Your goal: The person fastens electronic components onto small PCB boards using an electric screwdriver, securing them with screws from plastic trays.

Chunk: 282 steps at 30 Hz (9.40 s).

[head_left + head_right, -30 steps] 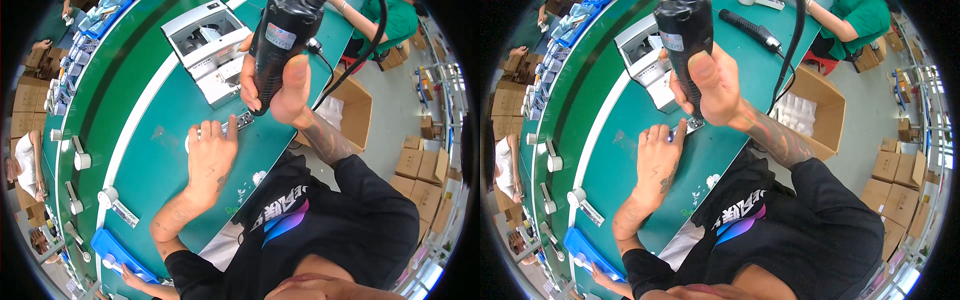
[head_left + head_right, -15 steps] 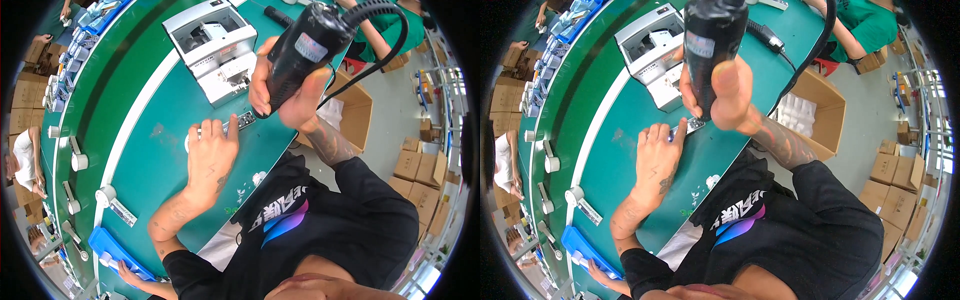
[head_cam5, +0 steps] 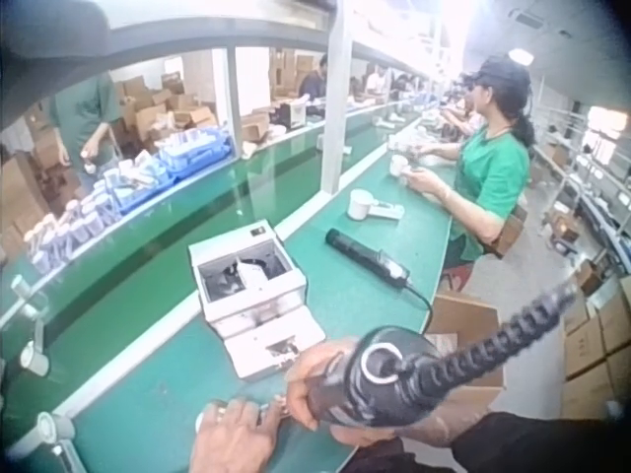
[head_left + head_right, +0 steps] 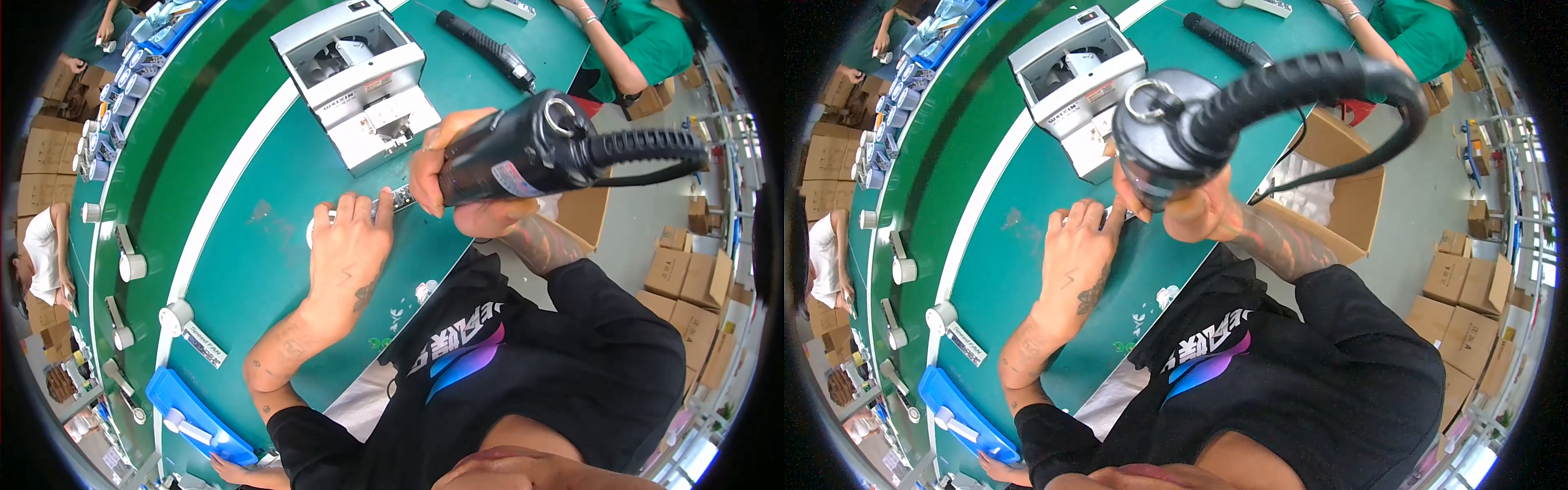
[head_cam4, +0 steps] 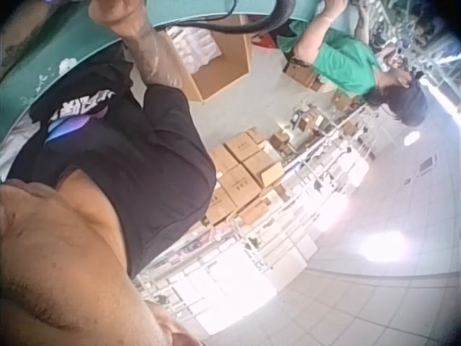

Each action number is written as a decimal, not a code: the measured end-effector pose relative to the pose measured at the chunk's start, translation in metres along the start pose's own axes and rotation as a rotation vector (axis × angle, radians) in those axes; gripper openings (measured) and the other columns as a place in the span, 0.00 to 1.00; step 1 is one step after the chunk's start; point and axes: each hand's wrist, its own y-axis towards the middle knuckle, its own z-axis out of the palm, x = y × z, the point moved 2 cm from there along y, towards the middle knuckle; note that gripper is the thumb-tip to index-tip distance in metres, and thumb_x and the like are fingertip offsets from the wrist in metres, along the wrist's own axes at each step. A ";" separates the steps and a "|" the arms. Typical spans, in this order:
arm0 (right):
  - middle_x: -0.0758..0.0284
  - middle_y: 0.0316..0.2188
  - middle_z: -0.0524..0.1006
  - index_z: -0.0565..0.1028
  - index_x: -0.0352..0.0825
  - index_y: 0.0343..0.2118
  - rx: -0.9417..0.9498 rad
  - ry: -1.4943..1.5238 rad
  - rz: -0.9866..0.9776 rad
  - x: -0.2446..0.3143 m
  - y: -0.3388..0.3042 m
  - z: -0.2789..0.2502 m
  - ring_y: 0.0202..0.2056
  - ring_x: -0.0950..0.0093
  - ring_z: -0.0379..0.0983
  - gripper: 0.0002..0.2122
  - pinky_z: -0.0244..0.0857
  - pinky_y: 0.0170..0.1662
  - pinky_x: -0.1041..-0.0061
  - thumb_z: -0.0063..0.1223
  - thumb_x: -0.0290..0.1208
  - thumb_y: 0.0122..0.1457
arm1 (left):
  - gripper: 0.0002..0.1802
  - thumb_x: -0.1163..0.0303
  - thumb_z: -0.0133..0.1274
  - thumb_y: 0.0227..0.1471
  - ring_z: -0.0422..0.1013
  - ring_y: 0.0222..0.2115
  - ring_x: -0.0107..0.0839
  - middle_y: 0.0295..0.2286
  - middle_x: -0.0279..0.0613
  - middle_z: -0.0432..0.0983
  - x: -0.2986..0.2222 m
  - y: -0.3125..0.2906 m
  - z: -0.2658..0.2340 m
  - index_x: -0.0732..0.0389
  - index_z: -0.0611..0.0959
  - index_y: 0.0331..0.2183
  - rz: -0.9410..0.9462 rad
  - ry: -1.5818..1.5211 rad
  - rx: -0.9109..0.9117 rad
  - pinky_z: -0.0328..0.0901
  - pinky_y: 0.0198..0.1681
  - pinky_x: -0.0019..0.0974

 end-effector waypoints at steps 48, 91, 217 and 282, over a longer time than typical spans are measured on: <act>0.68 0.22 0.72 0.66 0.25 0.52 0.126 0.177 -0.092 -0.025 0.032 0.038 0.19 0.85 0.65 0.40 0.59 0.21 0.83 0.47 0.67 0.60 | 0.28 0.63 0.67 0.48 0.75 0.37 0.45 0.32 0.49 0.79 0.024 -0.019 -0.037 0.64 0.79 0.49 -0.042 -0.249 0.094 0.67 0.42 0.45; 0.66 0.15 0.69 0.64 0.27 0.48 -0.056 0.240 -0.096 0.014 0.058 0.024 0.12 0.79 0.62 0.50 0.60 0.16 0.80 0.32 0.83 0.52 | 0.35 0.66 0.66 0.48 0.75 0.37 0.44 0.31 0.50 0.78 0.027 -0.020 -0.030 0.66 0.75 0.56 -0.076 -0.260 0.186 0.70 0.40 0.44; 0.66 0.16 0.69 0.65 0.27 0.49 -0.046 -0.065 0.002 0.008 0.052 0.010 0.13 0.79 0.62 0.48 0.59 0.18 0.79 0.30 0.80 0.55 | 0.18 0.58 0.64 0.52 0.76 0.35 0.39 0.29 0.41 0.79 0.014 0.001 -0.012 0.61 0.87 0.40 -0.176 -0.214 -0.114 0.70 0.35 0.42; 0.65 0.17 0.69 0.65 0.27 0.49 -0.063 0.023 -0.005 -0.002 0.035 -0.007 0.13 0.80 0.63 0.44 0.60 0.18 0.79 0.28 0.75 0.59 | 0.12 0.64 0.63 0.52 0.75 0.31 0.42 0.28 0.42 0.77 0.017 0.000 0.006 0.62 0.83 0.33 -0.146 -0.390 -0.159 0.65 0.34 0.46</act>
